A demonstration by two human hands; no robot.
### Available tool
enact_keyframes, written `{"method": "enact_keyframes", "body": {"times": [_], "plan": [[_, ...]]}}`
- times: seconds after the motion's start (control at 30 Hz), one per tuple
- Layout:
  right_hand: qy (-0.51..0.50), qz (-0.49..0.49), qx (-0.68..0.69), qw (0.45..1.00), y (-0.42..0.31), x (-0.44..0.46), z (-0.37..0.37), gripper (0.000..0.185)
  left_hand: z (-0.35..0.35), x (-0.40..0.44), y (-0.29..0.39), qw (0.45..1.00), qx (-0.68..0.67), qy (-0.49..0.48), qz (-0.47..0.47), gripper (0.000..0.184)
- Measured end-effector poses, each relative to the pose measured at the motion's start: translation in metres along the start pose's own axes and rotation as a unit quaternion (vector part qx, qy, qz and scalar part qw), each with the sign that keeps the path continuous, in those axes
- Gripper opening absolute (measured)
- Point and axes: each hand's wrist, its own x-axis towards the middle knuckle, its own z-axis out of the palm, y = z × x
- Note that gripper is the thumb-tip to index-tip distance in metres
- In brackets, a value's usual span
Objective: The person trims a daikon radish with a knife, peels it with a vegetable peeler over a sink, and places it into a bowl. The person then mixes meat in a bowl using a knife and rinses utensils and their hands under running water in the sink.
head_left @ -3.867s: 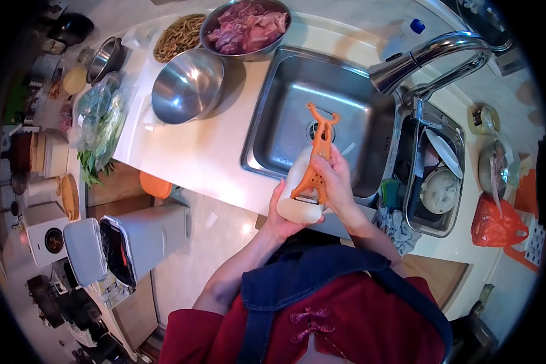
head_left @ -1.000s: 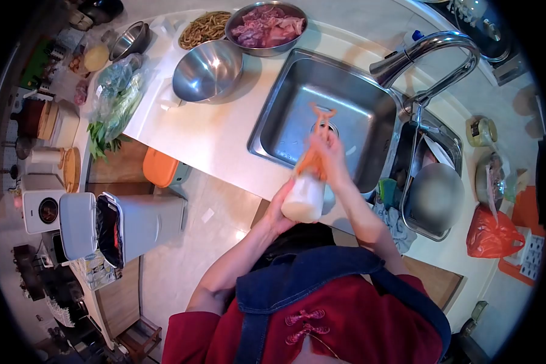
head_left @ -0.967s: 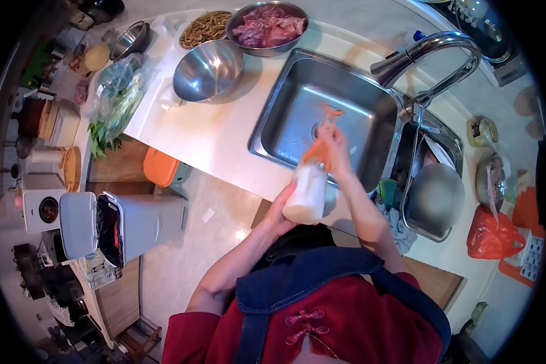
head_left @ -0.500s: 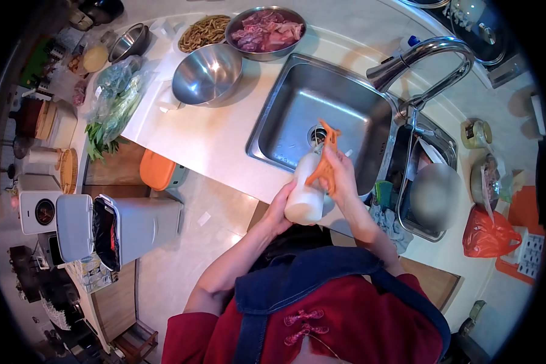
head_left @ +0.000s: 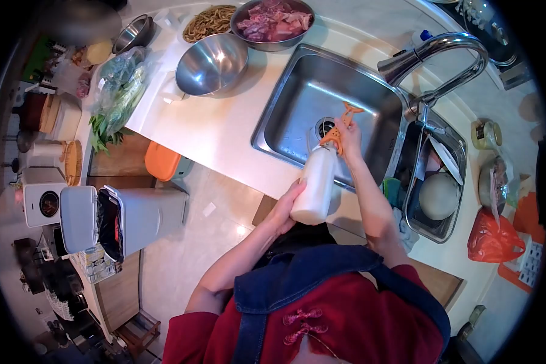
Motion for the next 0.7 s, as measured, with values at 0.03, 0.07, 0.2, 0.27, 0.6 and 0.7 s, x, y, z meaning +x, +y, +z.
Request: {"method": "enact_keyframes", "body": {"times": [0.03,0.07,0.2,0.27,0.6,0.7], "plan": [[0.059,-0.030,-0.018,0.998,0.021,0.015,-0.011,0.021,-0.003,-0.001,-0.001,1.000,0.002,-0.001,-0.002,0.048],[0.061,-0.033,-0.017,0.997,0.039,0.029,-0.031,0.021,-0.007,-0.001,0.000,1.000,-0.018,-0.015,-0.018,0.049],[0.053,0.161,0.175,0.970,0.050,0.031,-0.060,0.023,-0.003,-0.005,0.004,0.997,-0.026,-0.075,0.024,0.054],[0.001,0.165,0.177,0.970,0.004,-0.016,-0.044,0.024,-0.002,-0.006,0.006,0.995,-0.029,-0.092,0.015,0.056],[-0.148,0.036,0.090,0.984,-0.065,-0.141,0.011,0.023,0.009,-0.012,-0.001,0.998,-0.006,-0.034,-0.049,0.048],[-0.139,-0.016,0.074,0.987,-0.060,-0.147,0.013,0.023,0.011,-0.012,0.004,0.996,-0.040,-0.035,-0.066,0.046]]}}
